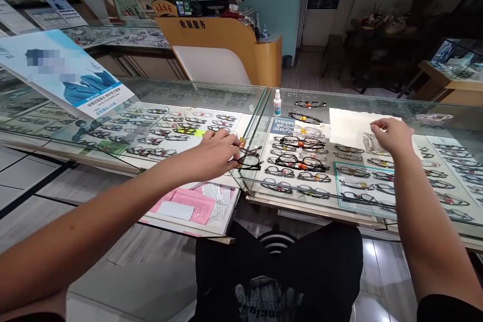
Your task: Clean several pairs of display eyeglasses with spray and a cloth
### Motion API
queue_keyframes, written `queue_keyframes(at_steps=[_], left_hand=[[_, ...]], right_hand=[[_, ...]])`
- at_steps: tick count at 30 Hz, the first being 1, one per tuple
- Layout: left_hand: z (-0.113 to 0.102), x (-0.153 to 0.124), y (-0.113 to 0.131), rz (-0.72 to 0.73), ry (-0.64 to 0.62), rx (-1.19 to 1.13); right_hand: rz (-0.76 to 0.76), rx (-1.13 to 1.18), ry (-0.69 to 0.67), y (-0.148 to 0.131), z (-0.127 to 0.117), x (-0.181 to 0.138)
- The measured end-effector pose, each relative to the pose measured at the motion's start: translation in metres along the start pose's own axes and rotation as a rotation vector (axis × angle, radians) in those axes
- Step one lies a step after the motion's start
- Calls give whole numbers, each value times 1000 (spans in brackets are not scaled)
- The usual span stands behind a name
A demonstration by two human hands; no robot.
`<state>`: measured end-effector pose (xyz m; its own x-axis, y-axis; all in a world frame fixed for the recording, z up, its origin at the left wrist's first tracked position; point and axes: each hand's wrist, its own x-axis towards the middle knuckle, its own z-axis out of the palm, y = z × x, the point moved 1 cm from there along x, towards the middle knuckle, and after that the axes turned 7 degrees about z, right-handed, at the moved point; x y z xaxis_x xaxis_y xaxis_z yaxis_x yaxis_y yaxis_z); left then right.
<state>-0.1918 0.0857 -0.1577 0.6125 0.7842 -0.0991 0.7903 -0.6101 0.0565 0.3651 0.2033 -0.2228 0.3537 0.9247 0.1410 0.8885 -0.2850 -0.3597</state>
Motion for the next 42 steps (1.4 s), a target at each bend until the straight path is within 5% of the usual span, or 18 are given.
queue_keyframes(at_steps=[4,8,17,23,42], left_hand=[[35,35,-11,-53,20,62],[47,47,-9,-115,-35,104],[13,43,4,-123,-117,38],[-6,60,0,-276,-126,-45],[-2,95,-7,-210,-133,8]], right_hand=[[6,3,3,1,-2,0],[-13,4,13,2,-2,0],[-34,4,2,-3,0,-2],[-39,8,23,1,4,2],[-77,31,30,10,14,12]])
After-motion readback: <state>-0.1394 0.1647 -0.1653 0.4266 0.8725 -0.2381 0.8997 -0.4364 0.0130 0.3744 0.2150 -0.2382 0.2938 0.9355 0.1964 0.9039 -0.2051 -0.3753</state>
